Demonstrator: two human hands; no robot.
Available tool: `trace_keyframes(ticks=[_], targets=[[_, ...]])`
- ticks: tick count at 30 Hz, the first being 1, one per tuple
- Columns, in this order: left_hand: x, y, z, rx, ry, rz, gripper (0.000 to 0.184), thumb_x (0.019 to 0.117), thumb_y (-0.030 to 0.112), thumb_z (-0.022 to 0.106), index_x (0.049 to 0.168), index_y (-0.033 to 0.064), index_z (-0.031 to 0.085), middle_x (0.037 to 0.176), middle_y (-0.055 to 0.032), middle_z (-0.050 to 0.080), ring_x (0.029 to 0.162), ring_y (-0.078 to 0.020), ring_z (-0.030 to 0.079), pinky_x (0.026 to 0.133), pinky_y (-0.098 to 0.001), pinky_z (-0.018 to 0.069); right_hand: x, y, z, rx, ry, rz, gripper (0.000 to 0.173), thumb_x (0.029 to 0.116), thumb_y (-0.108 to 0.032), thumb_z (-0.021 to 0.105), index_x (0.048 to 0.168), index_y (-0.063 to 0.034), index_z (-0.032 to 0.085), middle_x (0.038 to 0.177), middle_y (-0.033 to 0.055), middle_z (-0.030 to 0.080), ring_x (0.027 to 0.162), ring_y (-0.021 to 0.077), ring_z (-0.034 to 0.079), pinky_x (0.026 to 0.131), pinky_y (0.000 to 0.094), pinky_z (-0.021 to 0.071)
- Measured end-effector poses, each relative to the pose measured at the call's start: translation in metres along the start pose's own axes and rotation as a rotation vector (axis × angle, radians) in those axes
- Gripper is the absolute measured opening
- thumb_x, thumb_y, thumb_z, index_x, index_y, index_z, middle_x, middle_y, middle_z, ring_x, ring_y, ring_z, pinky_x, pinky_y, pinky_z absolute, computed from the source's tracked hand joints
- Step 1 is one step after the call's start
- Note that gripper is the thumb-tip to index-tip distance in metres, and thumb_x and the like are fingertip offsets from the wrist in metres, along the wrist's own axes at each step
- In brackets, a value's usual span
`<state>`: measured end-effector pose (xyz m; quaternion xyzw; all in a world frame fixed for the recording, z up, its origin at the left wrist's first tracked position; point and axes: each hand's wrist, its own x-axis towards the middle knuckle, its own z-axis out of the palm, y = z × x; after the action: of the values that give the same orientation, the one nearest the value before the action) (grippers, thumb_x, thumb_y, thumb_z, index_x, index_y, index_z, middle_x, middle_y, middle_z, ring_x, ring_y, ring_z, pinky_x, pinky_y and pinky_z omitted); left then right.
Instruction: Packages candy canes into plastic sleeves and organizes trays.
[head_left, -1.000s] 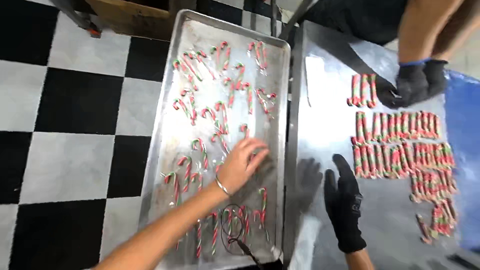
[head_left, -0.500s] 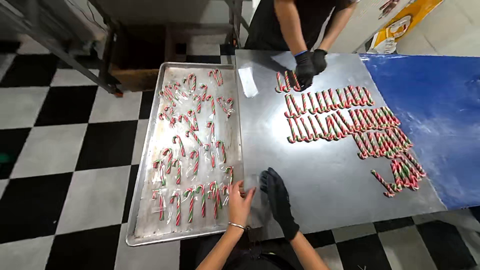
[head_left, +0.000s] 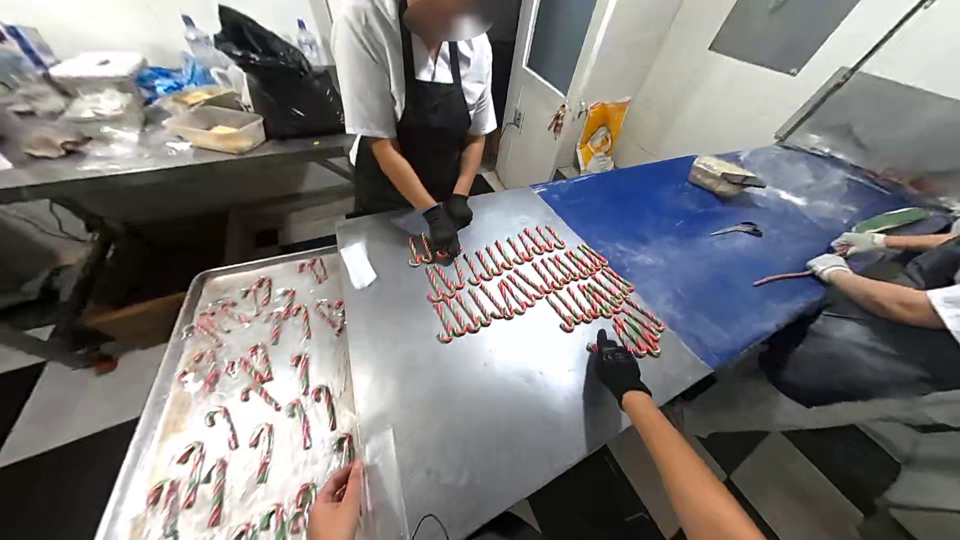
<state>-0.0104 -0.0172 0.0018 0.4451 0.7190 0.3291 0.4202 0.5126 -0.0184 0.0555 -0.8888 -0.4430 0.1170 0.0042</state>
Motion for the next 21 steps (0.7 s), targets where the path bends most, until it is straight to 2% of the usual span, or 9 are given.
trace_keyframes(ticks=[2, 3, 6, 8, 10, 11, 13, 17, 21], targets=[[0.002, 0.001, -0.002, 0.038, 0.031, 0.011, 0.034, 0.1017, 0.025, 0.065, 0.113, -0.0072, 0.070, 0.100, -0.0204, 0.072, 0.087, -0.0232, 0.068, 0.085, -0.0437, 0.0547, -0.005, -0.027, 0.004, -0.025, -0.083, 0.043, 0.049, 0.1088, -0.023, 0.040, 0.151, 0.0007, 0.043, 0.140, 0.0279, 0.056, 0.133, 0.0434, 0.052, 0.111, 0.0583, 0.0386], [0.003, 0.006, -0.004, 0.044, 0.043, 0.029, 0.033, 0.1024, 0.024, 0.064, 0.113, -0.0068, 0.070, 0.097, -0.0197, 0.072, 0.084, -0.0226, 0.067, 0.083, -0.0439, 0.0548, -0.019, -0.049, 0.008, -0.008, -0.103, 0.026, 0.048, 0.1093, -0.021, 0.038, 0.150, 0.0021, 0.045, 0.140, 0.0287, 0.056, 0.134, 0.0443, 0.051, 0.112, 0.0589, 0.0382], [-0.002, 0.031, -0.008, -0.006, 0.087, 0.089, 0.030, 0.1049, 0.018, 0.059, 0.116, -0.0072, 0.071, 0.104, -0.0213, 0.074, 0.093, -0.0263, 0.071, 0.092, -0.0463, 0.0548, -0.081, -0.118, 0.020, -0.022, -0.209, -0.184, 0.047, 0.1090, -0.019, 0.036, 0.150, 0.0008, 0.046, 0.141, 0.0286, 0.055, 0.133, 0.0456, 0.051, 0.110, 0.0592, 0.0398], [-0.008, 0.042, -0.012, -0.055, 0.075, 0.126, 0.028, 0.1048, 0.015, 0.058, 0.118, -0.0051, 0.072, 0.110, -0.0180, 0.075, 0.102, -0.0236, 0.073, 0.099, -0.0426, 0.0554, -0.115, -0.152, 0.023, 0.025, -0.291, -0.399, 0.043, 0.1061, -0.019, 0.043, 0.146, -0.0050, 0.052, 0.137, 0.0263, 0.058, 0.124, 0.0433, 0.059, 0.103, 0.0574, 0.0465], [-0.012, 0.051, -0.018, -0.069, 0.079, 0.180, 0.022, 0.1018, 0.016, 0.063, 0.109, -0.0007, 0.076, 0.100, -0.0106, 0.078, 0.094, -0.0165, 0.075, 0.094, -0.0370, 0.0588, -0.135, -0.174, 0.027, 0.325, -0.330, -0.551, 0.040, 0.1022, -0.022, 0.050, 0.139, -0.0101, 0.060, 0.126, 0.0173, 0.065, 0.106, 0.0309, 0.068, 0.090, 0.0488, 0.0555], [-0.013, 0.056, -0.019, -0.088, 0.084, 0.220, 0.020, 0.0996, 0.017, 0.067, 0.107, 0.0013, 0.078, 0.097, -0.0075, 0.079, 0.089, -0.0132, 0.075, 0.091, -0.0340, 0.0603, -0.143, -0.184, 0.026, 0.540, -0.332, -0.600, 0.038, 0.1006, -0.023, 0.054, 0.135, -0.0087, 0.061, 0.116, 0.0122, 0.067, 0.092, 0.0213, 0.068, 0.080, 0.0394, 0.0580], [-0.019, 0.067, -0.020, -0.135, 0.053, 0.302, 0.021, 0.0987, 0.017, 0.068, 0.111, 0.0021, 0.077, 0.097, -0.0052, 0.079, 0.088, -0.0102, 0.075, 0.089, -0.0302, 0.0611, -0.160, -0.200, 0.007, 0.901, -0.340, -0.625, 0.040, 0.0976, -0.020, 0.063, 0.136, -0.0067, 0.059, 0.109, 0.0061, 0.072, 0.079, 0.0111, 0.069, 0.067, 0.0296, 0.0588], [-0.032, 0.087, -0.020, -0.235, -0.057, 0.326, 0.028, 0.1043, 0.016, 0.058, 0.125, 0.0024, 0.071, 0.102, -0.0052, 0.078, 0.091, -0.0122, 0.076, 0.087, -0.0296, 0.0622, -0.180, -0.214, -0.022, 1.068, -0.254, -0.677, 0.063, 0.0969, -0.018, 0.065, 0.155, -0.0128, 0.040, 0.113, -0.0002, 0.075, 0.087, 0.0098, 0.073, 0.070, 0.0278, 0.0613], [-0.040, 0.096, -0.020, -0.239, -0.081, 0.275, 0.030, 0.1065, 0.025, 0.056, 0.123, 0.0069, 0.074, 0.110, -0.0045, 0.077, 0.098, -0.0114, 0.074, 0.092, -0.0302, 0.0604, -0.184, -0.214, -0.022, 1.074, -0.166, -0.716, 0.055, 0.0960, -0.019, 0.066, 0.148, -0.0114, 0.051, 0.111, -0.0005, 0.076, 0.089, 0.0104, 0.074, 0.073, 0.0275, 0.0628]])
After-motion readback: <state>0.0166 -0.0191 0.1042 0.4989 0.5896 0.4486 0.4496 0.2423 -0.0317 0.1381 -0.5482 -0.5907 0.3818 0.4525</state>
